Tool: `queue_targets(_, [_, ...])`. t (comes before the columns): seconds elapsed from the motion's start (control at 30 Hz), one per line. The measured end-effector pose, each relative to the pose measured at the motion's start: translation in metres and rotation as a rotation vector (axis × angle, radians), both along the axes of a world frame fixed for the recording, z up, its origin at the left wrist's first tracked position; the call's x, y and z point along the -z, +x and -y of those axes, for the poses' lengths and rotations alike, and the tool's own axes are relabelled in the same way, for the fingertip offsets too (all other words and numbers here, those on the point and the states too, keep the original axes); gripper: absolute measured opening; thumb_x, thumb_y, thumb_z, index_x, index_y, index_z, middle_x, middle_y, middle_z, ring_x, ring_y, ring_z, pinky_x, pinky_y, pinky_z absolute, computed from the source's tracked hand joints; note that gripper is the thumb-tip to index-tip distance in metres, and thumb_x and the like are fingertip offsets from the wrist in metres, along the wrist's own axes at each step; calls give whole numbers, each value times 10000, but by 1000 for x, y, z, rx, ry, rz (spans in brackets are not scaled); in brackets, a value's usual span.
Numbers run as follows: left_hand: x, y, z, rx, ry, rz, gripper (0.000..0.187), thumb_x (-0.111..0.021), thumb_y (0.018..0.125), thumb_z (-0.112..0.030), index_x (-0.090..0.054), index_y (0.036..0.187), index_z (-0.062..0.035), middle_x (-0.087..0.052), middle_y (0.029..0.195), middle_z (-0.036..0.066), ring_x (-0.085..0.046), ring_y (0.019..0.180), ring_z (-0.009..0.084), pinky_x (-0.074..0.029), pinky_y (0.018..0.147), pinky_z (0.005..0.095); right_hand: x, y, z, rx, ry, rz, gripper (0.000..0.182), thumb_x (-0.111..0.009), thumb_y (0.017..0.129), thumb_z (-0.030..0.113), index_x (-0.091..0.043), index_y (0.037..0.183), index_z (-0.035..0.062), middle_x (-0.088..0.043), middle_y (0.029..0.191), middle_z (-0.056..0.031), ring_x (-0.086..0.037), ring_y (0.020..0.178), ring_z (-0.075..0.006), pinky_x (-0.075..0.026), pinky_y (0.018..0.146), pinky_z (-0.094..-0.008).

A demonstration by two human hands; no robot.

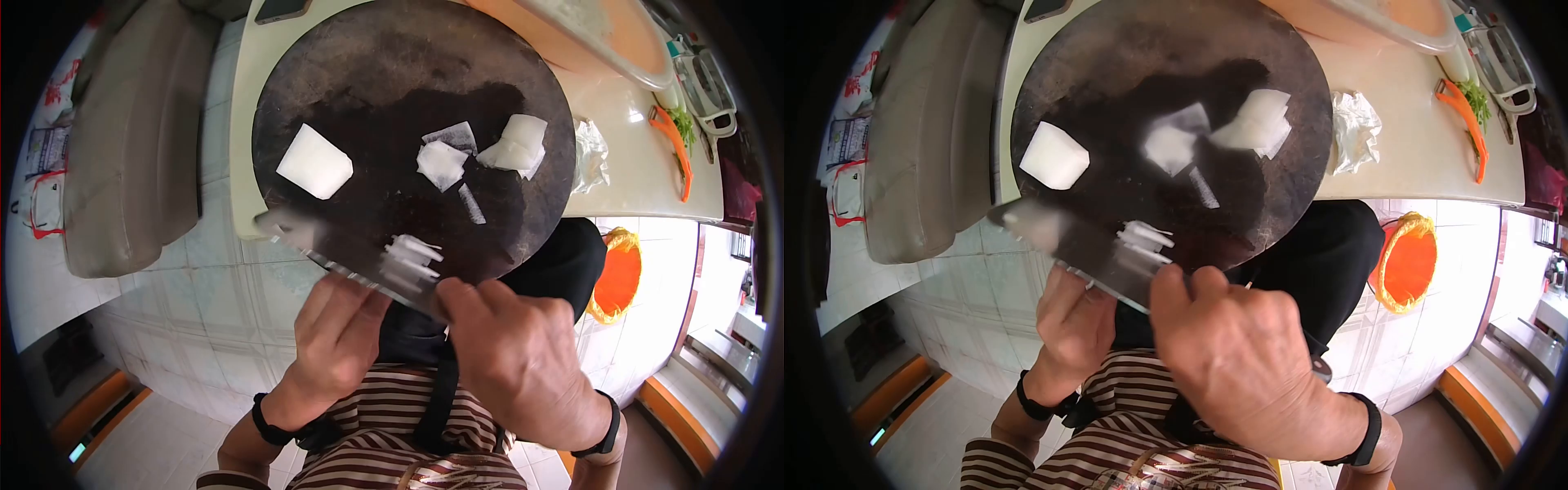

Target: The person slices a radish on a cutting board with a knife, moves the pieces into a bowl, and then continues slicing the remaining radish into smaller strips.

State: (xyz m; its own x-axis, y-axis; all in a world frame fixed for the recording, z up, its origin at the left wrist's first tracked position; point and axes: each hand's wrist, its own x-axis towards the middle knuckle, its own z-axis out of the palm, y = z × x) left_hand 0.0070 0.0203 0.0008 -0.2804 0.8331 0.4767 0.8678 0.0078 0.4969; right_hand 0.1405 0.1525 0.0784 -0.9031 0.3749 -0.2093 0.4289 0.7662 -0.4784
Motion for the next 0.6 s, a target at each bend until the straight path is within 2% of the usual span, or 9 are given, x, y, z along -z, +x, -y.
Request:
queue_targets(0.03, [-2, -1, -5, 0, 4, -2, 224, -697, 646, 128, -687, 866, 90, -655, 923, 139, -630, 834, 296, -541, 665, 352, 0, 2, -5, 0, 4, -2, 257, -640, 771, 7, -618, 1027, 16, -556, 686, -103, -608, 552, -291, -471, 484, -377])
queue_targets(0.1, [-4, -3, -13, -9, -38, 17, 210, -711, 668, 136, -679, 873, 103, -645, 934, 141, -629, 855, 303, -545, 680, 364, 0, 7, -12, 12, 30, -22, 180, -627, 741, 20, -519, 885, 24, -565, 694, -112, -643, 563, -273, -487, 479, -365])
queue_targets(0.13, [-2, -3, -14, -10, -31, -2, 211, -720, 666, 123, -675, 871, 105, -642, 950, 135, -629, 868, 290, -543, 679, 352, -2, 9, -14, 14, 2, -4, 207, -630, 740, 12, -526, 920, 21, -558, 705, -118, -639, 583, -284, -481, 496, -376])
queue_targets(0.27, [-4, -5, -12, 10, -63, -17, 226, -719, 657, 128, -680, 879, 104, -641, 943, 139, -628, 870, 297, -544, 680, 353, 0, 12, -14, 22, -11, -27, 192, -623, 749, 11, -521, 911, 18, -548, 714, -117, -634, 592, -287, -477, 494, -377])
queue_targets(0.37, [-1, -5, -6, 11, -29, -63, 231, -719, 657, 115, -688, 884, 94, -641, 950, 143, -623, 877, 306, -542, 676, 357, -5, 14, -15, 3, -31, -41, 256, -624, 743, 24, -543, 984, -11, -529, 714, -112, -627, 588, -276, -471, 490, -370])
queue_targets(0.43, [2, -5, 0, 56, -64, -70, 216, -710, 677, 99, -697, 892, 79, -649, 981, 143, -618, 890, 306, -535, 697, 367, -10, 14, -15, -26, -24, -56, 366, -628, 730, 44, -555, 1077, -45, -518, 715, -105, -619, 575, -253, -469, 486, -354])
queue_targets(0.53, [1, -5, 7, 79, -124, -67, 201, -699, 701, 64, -701, 902, 59, -657, 1010, 134, -614, 894, 292, -523, 745, 381, -11, 13, -14, -87, 7, -33, 437, -630, 714, 58, -569, 1128, -70, -515, 723, -96, -605, 559, -219, -467, 481, -329])
queue_targets(0.6, [4, -4, 13, 83, -145, -61, 191, -692, 709, 51, -700, 899, 51, -659, 1012, 127, -614, 890, 286, -517, 765, 388, -10, 14, -11, -105, 35, -15, 423, -629, 712, 59, -582, 1112, -70, -519, 729, -94, -600, 556, -207, -466, 478, -320])
